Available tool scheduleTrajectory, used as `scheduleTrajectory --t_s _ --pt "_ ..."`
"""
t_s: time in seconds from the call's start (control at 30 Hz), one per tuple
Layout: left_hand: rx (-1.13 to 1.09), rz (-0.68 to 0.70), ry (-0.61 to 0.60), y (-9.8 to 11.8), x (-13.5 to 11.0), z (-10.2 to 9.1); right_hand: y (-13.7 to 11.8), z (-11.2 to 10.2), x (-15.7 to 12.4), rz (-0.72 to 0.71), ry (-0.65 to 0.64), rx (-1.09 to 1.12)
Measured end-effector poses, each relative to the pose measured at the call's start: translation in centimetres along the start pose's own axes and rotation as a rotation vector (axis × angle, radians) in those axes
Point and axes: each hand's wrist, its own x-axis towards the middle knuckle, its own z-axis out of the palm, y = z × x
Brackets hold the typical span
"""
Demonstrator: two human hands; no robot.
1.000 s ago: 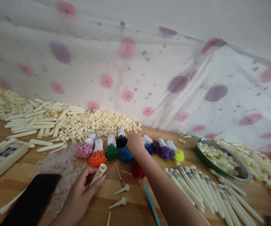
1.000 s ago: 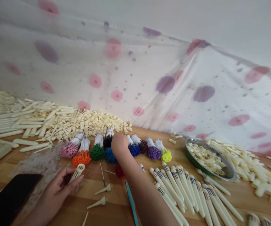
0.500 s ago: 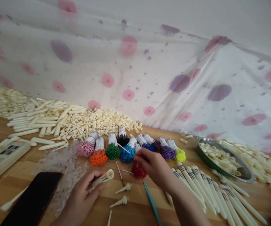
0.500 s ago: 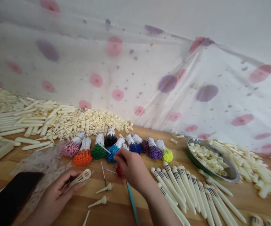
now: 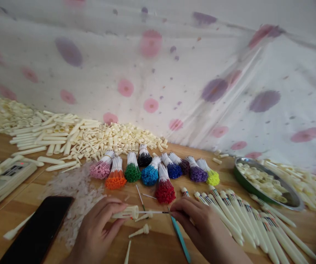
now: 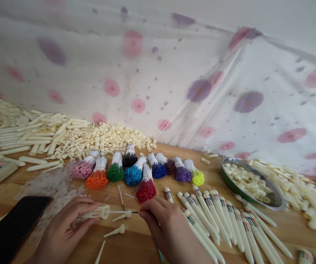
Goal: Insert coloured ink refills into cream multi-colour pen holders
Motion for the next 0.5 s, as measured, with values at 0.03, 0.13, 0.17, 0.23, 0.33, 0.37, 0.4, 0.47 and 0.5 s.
scheduleTrajectory --t_s 0.03,0.13,0.17,0.23,0.33,0.37,0.4,0.47,0.5 --pt "0.012 0.017 -0.009 0.0 0.1 0.0 -0.1 0.2 0.1 0.002 -0.005 0.003" --pt "0.034 0.058 -0.041 0.0 0.3 0.0 -0.3 0.6 0.3 -0.013 -0.016 0.020" --pt "0.035 0.065 -0.052 0.0 0.3 -0.1 -0.4 0.7 0.3 -0.022 -0.018 0.026" --pt "0.029 0.074 -0.071 0.1 0.4 -0.1 -0.6 1.0 0.5 -0.029 -0.029 0.029" --pt "0.030 0.083 -0.083 0.3 0.4 -0.2 -0.9 1.4 0.6 -0.027 -0.040 0.017" --pt "0.033 0.083 -0.083 0.4 0.4 -0.3 -0.9 1.4 0.6 -0.024 -0.040 0.011" --pt "0.035 0.082 -0.084 0.4 0.4 -0.3 -1.0 1.4 0.6 -0.023 -0.036 0.006" --pt "0.033 0.079 -0.084 0.4 0.4 -0.3 -1.0 1.2 0.5 -0.022 -0.023 0.003" --pt "0.033 0.079 -0.081 0.4 0.4 -0.3 -1.0 1.0 0.5 -0.020 -0.017 0.006"
